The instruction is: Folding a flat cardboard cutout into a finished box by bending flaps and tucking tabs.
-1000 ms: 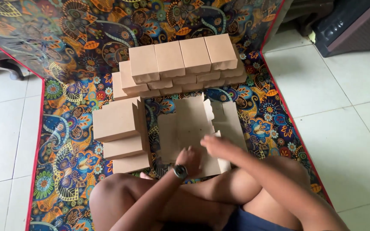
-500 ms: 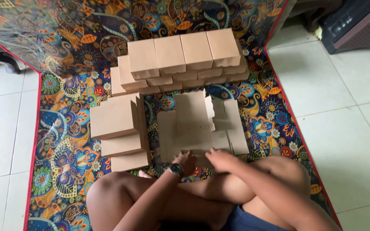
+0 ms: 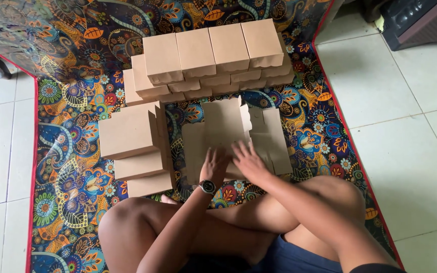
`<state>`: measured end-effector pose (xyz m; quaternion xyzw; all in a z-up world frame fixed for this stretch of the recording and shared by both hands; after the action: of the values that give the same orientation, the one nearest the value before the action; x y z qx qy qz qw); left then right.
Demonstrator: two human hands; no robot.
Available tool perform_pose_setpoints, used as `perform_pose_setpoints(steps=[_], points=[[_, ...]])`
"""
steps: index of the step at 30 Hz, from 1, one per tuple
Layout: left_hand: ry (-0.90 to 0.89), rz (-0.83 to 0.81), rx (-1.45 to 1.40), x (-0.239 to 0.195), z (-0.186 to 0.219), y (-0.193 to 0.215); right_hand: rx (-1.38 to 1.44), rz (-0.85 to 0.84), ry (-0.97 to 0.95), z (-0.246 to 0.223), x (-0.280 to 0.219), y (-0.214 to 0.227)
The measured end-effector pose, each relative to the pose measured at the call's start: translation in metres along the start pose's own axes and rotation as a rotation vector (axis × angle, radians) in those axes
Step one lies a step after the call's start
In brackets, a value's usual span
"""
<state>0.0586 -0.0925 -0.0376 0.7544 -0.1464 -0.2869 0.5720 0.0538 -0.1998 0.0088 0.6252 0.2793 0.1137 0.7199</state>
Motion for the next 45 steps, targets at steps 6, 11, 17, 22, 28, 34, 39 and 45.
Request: perform_pose_setpoints(steps=[6,11,17,22,28,34,39,45], points=[[0.167,-0.359,-0.317,-0.013,-0.022,-0.023,0.171,-0.303,-0.154,0.042,0.004,-0.039],[0.114,-0.346,-0.187,-0.012,-0.019,-0.021,0.208,-0.365,-0.073,0.028,-0.010,-0.009],[0.043,-0.168,-0.369,-0.006,-0.029,-0.018,0.180,-0.599,-0.067,0.023,-0.027,0.005],[0.180,-0.307,-0.813,-0.007,-0.055,-0.001,0.476,-0.455,-0.147,0.048,-0.015,0.013],[0.169,0.208,-0.337,0.026,-0.072,0.020,0.414,-0.374,-0.214,0.088,0.032,-0.005],[0.238,0.210,-0.312,0.052,-0.096,-0.018,0.369,-0.260,-0.236,0.097,0.051,-0.015],[0.255,-0.042,-0.382,0.045,-0.078,-0.013,0.364,-0.214,-0.273,0.100,0.066,-0.032],[0.302,-0.143,-0.453,0.048,-0.071,-0.028,0.374,-0.201,-0.327,0.075,0.060,0.002]])
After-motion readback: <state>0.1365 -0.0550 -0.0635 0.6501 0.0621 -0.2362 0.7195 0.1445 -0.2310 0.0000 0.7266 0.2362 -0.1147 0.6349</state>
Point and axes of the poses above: each hand's wrist, its own x-axis towards the middle knuckle, its own y-axis out of the back of the hand, z = x × y, the point moved 7 cm from there along x, towards the middle knuckle, and after that the axes turned 3 degrees about -z, right-handed, at the moved point
